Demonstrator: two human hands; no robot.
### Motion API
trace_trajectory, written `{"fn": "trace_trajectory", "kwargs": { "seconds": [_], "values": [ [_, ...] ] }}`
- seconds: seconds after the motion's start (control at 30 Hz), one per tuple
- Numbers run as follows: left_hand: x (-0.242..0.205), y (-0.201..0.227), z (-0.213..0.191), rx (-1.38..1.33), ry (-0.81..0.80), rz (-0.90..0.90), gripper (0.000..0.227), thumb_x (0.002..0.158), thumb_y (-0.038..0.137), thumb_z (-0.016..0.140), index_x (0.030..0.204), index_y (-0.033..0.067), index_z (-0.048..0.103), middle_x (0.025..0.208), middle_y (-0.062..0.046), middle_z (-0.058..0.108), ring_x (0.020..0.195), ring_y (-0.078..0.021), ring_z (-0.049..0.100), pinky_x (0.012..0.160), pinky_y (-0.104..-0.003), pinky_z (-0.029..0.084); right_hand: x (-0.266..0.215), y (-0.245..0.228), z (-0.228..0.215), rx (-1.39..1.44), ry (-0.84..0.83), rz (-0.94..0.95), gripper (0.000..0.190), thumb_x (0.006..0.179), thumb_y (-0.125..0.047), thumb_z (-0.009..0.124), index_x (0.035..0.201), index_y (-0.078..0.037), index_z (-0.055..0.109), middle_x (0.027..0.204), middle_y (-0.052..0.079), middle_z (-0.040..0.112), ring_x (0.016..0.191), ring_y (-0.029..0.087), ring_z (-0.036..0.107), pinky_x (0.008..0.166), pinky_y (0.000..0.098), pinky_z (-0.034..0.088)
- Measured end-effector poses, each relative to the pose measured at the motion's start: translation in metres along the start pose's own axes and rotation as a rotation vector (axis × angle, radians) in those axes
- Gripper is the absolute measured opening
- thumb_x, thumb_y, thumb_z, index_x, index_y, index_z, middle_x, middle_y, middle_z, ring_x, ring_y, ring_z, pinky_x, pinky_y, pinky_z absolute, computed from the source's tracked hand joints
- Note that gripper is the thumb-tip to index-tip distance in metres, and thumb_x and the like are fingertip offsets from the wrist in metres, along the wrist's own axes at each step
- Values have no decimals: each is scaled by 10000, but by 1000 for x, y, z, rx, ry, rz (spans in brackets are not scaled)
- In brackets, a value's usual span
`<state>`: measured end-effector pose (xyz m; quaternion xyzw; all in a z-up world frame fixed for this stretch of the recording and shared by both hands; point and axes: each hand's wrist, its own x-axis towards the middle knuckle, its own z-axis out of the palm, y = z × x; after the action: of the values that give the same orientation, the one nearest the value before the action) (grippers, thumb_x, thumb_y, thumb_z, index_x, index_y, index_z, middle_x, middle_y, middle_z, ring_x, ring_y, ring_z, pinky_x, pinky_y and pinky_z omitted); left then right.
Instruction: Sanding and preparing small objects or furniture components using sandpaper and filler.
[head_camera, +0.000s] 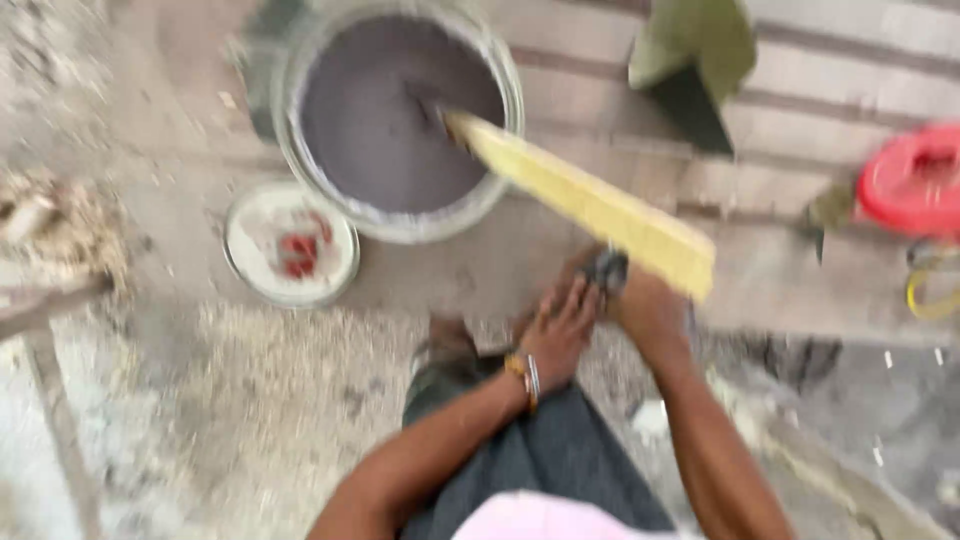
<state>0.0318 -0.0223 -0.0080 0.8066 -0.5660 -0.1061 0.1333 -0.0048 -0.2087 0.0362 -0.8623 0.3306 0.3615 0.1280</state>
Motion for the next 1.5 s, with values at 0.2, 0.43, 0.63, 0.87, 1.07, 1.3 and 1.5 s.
{"fn": "trace_trajectory", "kwargs": {
  "seconds": [0.2, 0.43, 0.63, 0.87, 1.07, 1.3, 1.5],
  "values": [
    [-4, 9, 24, 110, 63, 14, 653, 996, 351, 568, 1540, 2, 472, 1647, -188, 335, 1581, -380, 194, 1206, -622, 189, 4, -13, 4, 69, 748, -405, 652, 911, -289, 645, 1487, 5, 564, 1443, 305, 564, 1334, 472, 530, 1154, 627, 374],
    [24, -23, -2, -19, 117, -43, 690, 926, 358, 570, 1549, 76, 476, 1663, -140, 333, 1584, -312, 193, 1215, -592, 168, 9, -50, -46, -30, 378, -120, 553, 898, -312, 654, 1388, -60, 612, 1348, 264, 641, 1281, 466, 581, 1075, 652, 395],
    [16, -1, 23, -69, -55, -115, 660, 934, 421, 538, 1481, 52, 513, 1687, -149, 325, 1589, -323, 162, 1233, -608, 121, -9, -35, -13, -15, 630, -358, 610, 757, -202, 726, 1330, -24, 616, 1384, 227, 608, 1335, 419, 546, 1096, 643, 399],
    [8, -5, 31, -117, 44, -35, 524, 951, 318, 518, 1410, 84, 612, 1642, -169, 377, 1606, -341, 147, 1232, -640, 101, -20, -64, -43, 25, 639, -397, 709, 710, -163, 720, 1385, 5, 581, 1340, 247, 600, 1259, 454, 546, 995, 620, 438],
    [-7, 1, 17, -105, 18, 6, 552, 986, 318, 510, 1492, 101, 529, 1663, -139, 362, 1615, -325, 169, 1216, -627, 177, -17, -102, -78, 56, 275, -106, 583, 792, -139, 720, 1350, -33, 589, 1334, 188, 648, 1253, 403, 602, 978, 595, 469],
    [-12, 9, 4, -83, 72, -3, 656, 958, 341, 514, 1569, 100, 510, 1670, -153, 339, 1610, -349, 110, 1227, -619, 179, -52, -55, -10, 60, 693, -404, 549, 857, -199, 679, 1367, -16, 587, 1298, 281, 639, 1188, 478, 636, 1004, 548, 503],
    [-1, -3, -1, -244, -45, 6, 666, 886, 330, 528, 1498, 68, 505, 1648, -133, 327, 1566, -353, 145, 1175, -664, 162, -63, -84, -45, -207, 923, -418, 664, 746, -293, 668, 1334, -23, 518, 1082, 249, 719, 978, 440, 685, 806, 576, 496]
  ]
}}
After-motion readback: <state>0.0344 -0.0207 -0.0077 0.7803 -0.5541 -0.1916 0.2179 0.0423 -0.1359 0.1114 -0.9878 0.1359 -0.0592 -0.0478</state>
